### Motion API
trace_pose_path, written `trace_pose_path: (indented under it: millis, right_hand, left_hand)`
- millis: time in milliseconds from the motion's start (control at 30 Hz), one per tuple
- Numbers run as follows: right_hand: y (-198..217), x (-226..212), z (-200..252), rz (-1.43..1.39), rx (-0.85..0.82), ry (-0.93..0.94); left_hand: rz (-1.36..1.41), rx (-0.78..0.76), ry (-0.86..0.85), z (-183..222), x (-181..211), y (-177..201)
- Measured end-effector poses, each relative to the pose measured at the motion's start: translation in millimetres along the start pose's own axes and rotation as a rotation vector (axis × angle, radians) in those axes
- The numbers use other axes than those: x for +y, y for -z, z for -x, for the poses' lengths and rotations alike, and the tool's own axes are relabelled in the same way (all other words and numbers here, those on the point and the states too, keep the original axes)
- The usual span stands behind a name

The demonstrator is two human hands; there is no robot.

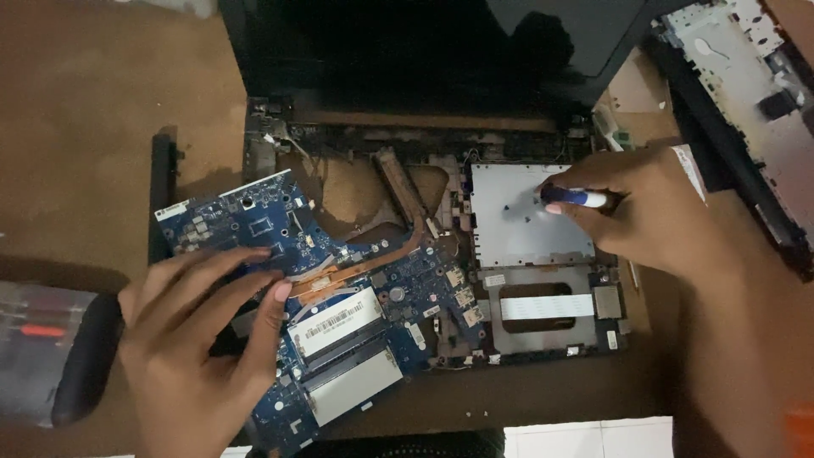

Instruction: Disassembling a laptop by removing screws and lifting the motherboard from the casing.

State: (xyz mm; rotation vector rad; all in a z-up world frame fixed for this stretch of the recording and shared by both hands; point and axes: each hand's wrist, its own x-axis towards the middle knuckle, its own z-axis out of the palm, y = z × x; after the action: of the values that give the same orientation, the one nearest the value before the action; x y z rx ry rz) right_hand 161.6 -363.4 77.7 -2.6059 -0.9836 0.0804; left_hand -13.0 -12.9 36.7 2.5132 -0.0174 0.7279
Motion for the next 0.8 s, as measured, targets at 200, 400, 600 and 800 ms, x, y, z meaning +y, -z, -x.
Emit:
trace_pose_path:
  millis: [200, 400, 600, 800]
  right_hand:
    - [16, 10, 10, 0.022, 0.089, 0.033]
    - [12, 97, 23, 0.265, 0.462, -0.435]
    - [2, 103, -10, 0.119, 0.361, -0.452]
    - [-4, 122, -24, 0.261, 0.346, -0.387]
  left_hand:
    - [-0.007, -0.012, 0.022, 2, 1, 0]
    - [-0.003, -0.068, 0.014, -3, 1, 8]
    - [-0.008, -0.111, 0.025, -2, 3, 12]
    - [0.021, -0.107, 0.068, -2, 2, 12]
